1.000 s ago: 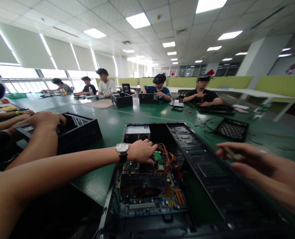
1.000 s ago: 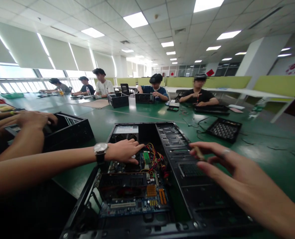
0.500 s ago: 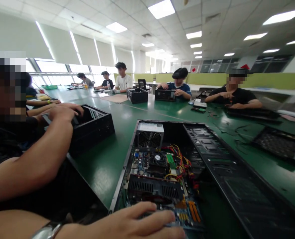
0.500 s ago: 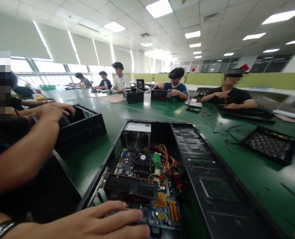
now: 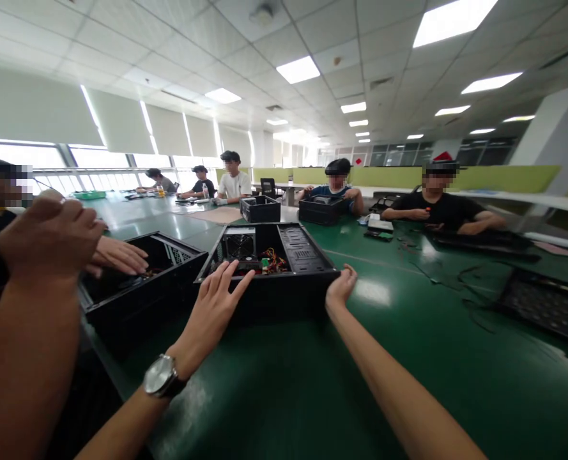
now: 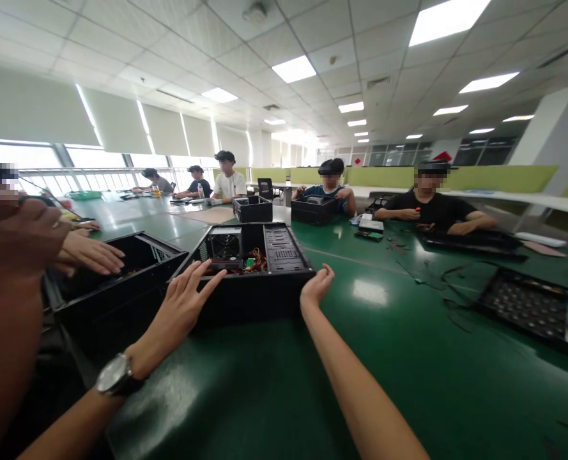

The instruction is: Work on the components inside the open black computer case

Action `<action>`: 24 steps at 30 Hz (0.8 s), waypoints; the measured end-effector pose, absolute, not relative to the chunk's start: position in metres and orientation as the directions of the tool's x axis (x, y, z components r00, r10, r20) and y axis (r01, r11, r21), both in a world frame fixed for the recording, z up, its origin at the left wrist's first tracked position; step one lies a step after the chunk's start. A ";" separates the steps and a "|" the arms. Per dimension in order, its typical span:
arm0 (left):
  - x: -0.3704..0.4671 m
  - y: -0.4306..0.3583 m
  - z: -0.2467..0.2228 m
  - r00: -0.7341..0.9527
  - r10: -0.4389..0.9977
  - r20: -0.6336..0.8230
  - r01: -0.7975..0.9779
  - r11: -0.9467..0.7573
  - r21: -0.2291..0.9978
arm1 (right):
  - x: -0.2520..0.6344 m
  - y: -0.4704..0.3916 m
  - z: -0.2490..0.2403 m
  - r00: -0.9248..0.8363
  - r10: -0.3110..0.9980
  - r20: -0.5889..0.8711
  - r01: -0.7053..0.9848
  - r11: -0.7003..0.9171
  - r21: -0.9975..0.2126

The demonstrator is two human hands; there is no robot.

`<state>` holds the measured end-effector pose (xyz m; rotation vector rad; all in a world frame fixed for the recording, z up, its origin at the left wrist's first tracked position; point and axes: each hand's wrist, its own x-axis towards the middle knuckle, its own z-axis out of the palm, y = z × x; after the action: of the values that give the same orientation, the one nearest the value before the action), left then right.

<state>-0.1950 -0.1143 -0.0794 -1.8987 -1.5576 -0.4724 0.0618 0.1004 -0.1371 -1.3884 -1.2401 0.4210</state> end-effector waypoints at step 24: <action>-0.031 -0.101 -0.165 0.680 0.561 0.473 0.652 -0.757 -0.041 | 0.268 -0.109 -0.195 -0.474 0.719 0.507 0.630 0.680 -0.374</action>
<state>-0.0311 -0.1012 -0.1651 -2.6864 -0.9824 -0.6544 0.2676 -0.1093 -0.1949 -1.0324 -2.2412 0.1776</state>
